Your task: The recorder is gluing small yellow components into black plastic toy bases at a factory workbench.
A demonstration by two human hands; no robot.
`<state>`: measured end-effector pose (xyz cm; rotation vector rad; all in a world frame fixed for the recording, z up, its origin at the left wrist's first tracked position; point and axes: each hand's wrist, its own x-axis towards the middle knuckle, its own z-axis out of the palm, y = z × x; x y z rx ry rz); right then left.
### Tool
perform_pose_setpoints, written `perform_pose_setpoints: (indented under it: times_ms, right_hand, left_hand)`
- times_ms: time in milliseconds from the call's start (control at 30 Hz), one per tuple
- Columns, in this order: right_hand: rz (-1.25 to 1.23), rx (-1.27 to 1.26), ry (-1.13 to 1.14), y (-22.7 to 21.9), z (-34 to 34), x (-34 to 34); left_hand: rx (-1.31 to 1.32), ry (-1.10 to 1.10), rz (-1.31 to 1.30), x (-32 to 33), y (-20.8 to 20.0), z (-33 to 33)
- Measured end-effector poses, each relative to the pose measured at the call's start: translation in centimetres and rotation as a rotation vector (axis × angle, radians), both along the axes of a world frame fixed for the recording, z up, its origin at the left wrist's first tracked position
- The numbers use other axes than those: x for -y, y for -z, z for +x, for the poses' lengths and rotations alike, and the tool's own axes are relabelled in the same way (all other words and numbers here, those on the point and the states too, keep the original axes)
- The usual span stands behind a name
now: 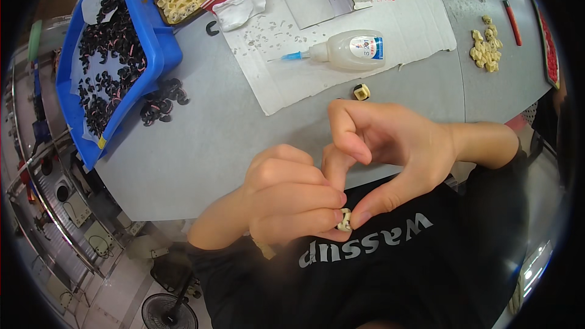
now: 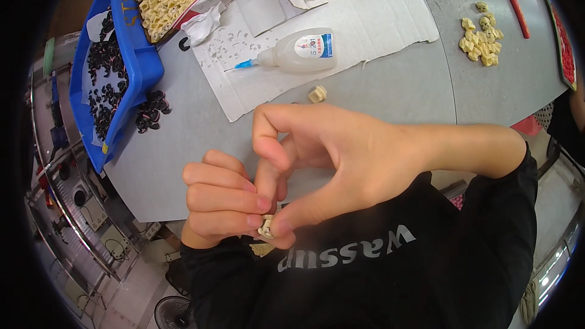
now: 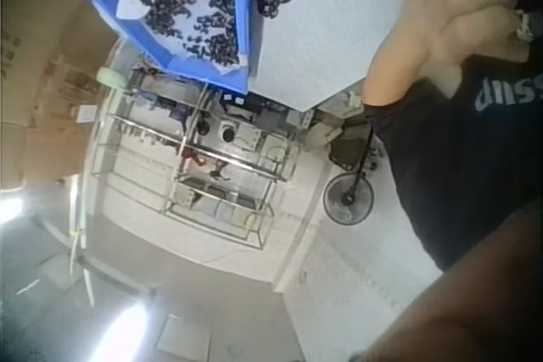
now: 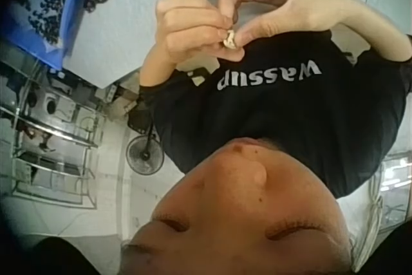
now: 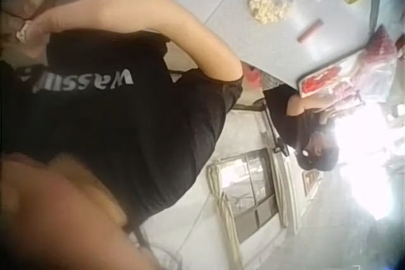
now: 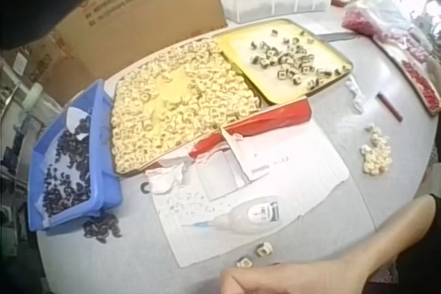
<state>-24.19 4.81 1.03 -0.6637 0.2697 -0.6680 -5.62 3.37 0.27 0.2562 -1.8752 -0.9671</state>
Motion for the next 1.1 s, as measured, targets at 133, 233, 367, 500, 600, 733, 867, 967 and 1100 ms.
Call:
perform_pose_setpoints:
  times_ms: [133, 233, 367, 500, 600, 733, 867, 967, 1100]
  right_hand:
    - [-0.009, -0.003, 0.0, 0.0, -0.01, 0.15]
    - [-0.009, 0.006, 0.015, 0.06, 0.13, 0.17]
    - [-0.004, 0.008, -0.005, 0.0, 0.0, 0.14]
    - [-0.005, 0.004, -0.008, -0.08, -0.02, 0.08]
    - [0.001, 0.007, 0.0, -0.12, 0.02, 0.03]
    - [-0.014, 0.017, 0.014, -0.07, 0.01, 0.03]
    - [-0.013, 0.027, 0.009, 0.08, 0.14, -0.09]
    - [-0.041, 0.009, 0.008, 0.17, 0.06, -0.06]
    - [-0.038, -0.004, -0.007, 0.2, -0.01, 0.1]
  left_hand:
    - [0.029, 0.002, -0.006, 0.09, -0.14, 0.09]
    - [0.004, -0.028, -0.011, -0.06, -0.04, 0.03]
    - [0.011, 0.011, -0.001, 0.19, -0.5, 0.09]
    - [0.03, 0.077, -0.017, 0.55, -0.74, 0.15]
    - [0.008, 0.066, -0.024, 0.36, -0.46, 0.05]
    - [-0.012, 0.056, 0.007, 0.16, -0.36, 0.03]
    - [-0.01, 0.095, 0.006, 0.26, -0.24, 0.17]
    - [-0.002, 0.095, 0.029, 0.35, -0.28, 0.16]
    - [0.038, 0.127, 0.023, 0.71, -0.46, 0.12]
